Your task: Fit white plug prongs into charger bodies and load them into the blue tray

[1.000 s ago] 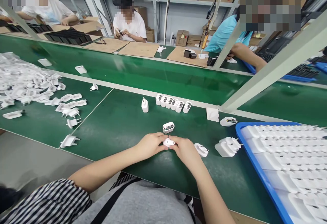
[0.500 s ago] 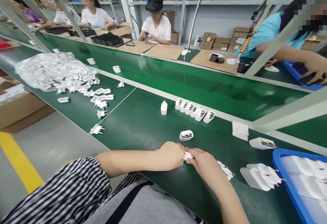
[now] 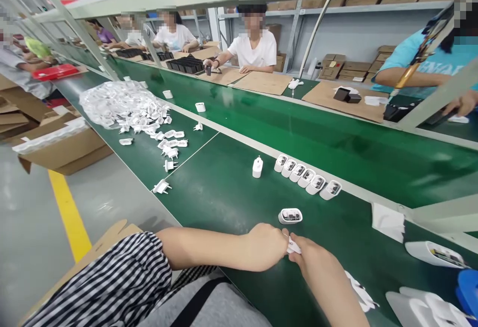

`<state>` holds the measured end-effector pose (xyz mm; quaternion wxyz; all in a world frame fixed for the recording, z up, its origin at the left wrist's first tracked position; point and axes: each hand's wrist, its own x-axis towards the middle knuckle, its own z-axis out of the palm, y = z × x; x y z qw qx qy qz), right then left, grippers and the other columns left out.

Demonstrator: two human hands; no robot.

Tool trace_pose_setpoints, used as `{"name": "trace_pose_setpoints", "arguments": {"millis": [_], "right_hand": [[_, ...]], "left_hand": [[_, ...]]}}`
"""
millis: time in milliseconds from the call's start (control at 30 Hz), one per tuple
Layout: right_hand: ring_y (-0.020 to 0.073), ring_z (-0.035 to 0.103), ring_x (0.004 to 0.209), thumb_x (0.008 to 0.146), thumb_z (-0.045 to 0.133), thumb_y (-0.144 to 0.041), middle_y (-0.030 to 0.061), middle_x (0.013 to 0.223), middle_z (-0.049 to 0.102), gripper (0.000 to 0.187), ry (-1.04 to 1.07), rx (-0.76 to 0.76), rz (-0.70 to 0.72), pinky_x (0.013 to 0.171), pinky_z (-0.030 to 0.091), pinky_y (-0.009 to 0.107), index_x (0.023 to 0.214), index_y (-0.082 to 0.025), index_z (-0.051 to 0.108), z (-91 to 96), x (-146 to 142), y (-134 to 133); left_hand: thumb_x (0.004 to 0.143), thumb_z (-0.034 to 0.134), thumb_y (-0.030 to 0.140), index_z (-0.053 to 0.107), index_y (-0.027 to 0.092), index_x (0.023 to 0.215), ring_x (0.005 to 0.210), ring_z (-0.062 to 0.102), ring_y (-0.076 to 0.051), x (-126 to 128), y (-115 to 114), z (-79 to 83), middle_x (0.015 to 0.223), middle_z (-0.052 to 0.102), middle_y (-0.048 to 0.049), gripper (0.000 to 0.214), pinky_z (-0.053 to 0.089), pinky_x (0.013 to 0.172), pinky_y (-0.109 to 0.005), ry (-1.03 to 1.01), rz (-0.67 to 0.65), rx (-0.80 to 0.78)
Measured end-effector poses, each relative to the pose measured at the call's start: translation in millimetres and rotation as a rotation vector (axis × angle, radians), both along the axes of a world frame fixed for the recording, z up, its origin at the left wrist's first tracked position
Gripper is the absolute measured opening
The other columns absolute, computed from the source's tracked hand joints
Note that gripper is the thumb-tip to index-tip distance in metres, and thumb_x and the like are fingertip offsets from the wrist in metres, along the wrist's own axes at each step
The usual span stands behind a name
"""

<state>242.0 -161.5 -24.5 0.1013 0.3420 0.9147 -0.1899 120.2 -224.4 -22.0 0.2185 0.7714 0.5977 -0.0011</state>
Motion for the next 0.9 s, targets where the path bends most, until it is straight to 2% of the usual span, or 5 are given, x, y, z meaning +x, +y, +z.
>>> {"name": "trace_pose_setpoints", "arguments": {"millis": [233, 467, 567, 667, 900], "right_hand": [[0.0200, 0.060, 0.067, 0.066, 0.043, -0.020, 0.0015, 0.074, 0.065, 0.017, -0.117, -0.077, 0.035, 0.053, 0.043, 0.025, 0.070, -0.024, 0.059, 7.1, -7.6, 7.1], [0.0170, 0.056, 0.082, 0.069, 0.046, -0.022, 0.0044, 0.096, 0.059, 0.030, 0.115, -0.135, -0.052, 0.068, 0.041, 0.025, 0.098, -0.019, 0.052, 3.9, 5.2, -6.4], [0.0149, 0.055, 0.083, 0.063, 0.053, -0.016, 0.0022, 0.098, 0.059, 0.040, 0.175, -0.193, -0.113, 0.069, 0.040, 0.021, 0.103, -0.019, 0.048, 5.3, 13.6, -16.1], [0.0152, 0.056, 0.079, 0.064, 0.055, -0.019, 0.0020, 0.090, 0.061, 0.032, 0.181, -0.166, -0.170, 0.065, 0.039, 0.021, 0.095, -0.018, 0.052, 6.8, 16.3, -22.1], [0.0191, 0.057, 0.068, 0.067, 0.053, -0.022, 0.0053, 0.072, 0.063, 0.010, -0.091, -0.034, -0.211, 0.050, 0.032, 0.023, 0.074, -0.017, 0.058, 17.4, 1.6, -23.7]], "left_hand": [[0.068, 0.046, 0.012, 0.055, 0.011, 0.070, 0.064, 0.056, -0.017, -4.2, 6.9, 2.9, 0.074, 0.058, -0.0068, 0.009, 0.037, 0.042, -0.020, -0.042, -0.009, -0.077], [0.072, 0.045, 0.041, 0.052, 0.019, 0.091, 0.075, 0.056, -0.017, -21.6, -1.8, -9.6, 0.082, 0.059, -0.0026, 0.030, 0.040, 0.059, -0.022, -0.254, 0.054, 0.087], [0.069, 0.050, 0.037, 0.050, 0.017, 0.095, 0.075, 0.055, -0.017, -25.8, -3.6, -14.2, 0.081, 0.059, -0.0035, 0.032, 0.040, 0.062, -0.023, -0.253, 0.041, 0.121], [0.069, 0.051, 0.033, 0.052, 0.017, 0.089, 0.073, 0.055, -0.017, -24.7, -0.7, -12.3, 0.077, 0.059, -0.0023, 0.025, 0.040, 0.060, -0.023, -0.210, 0.004, 0.094], [0.066, 0.052, 0.016, 0.056, 0.012, 0.067, 0.063, 0.056, -0.018, -2.3, 16.2, 15.4, 0.064, 0.060, -0.0059, 0.006, 0.039, 0.052, -0.024, 0.080, -0.076, -0.089]]}}
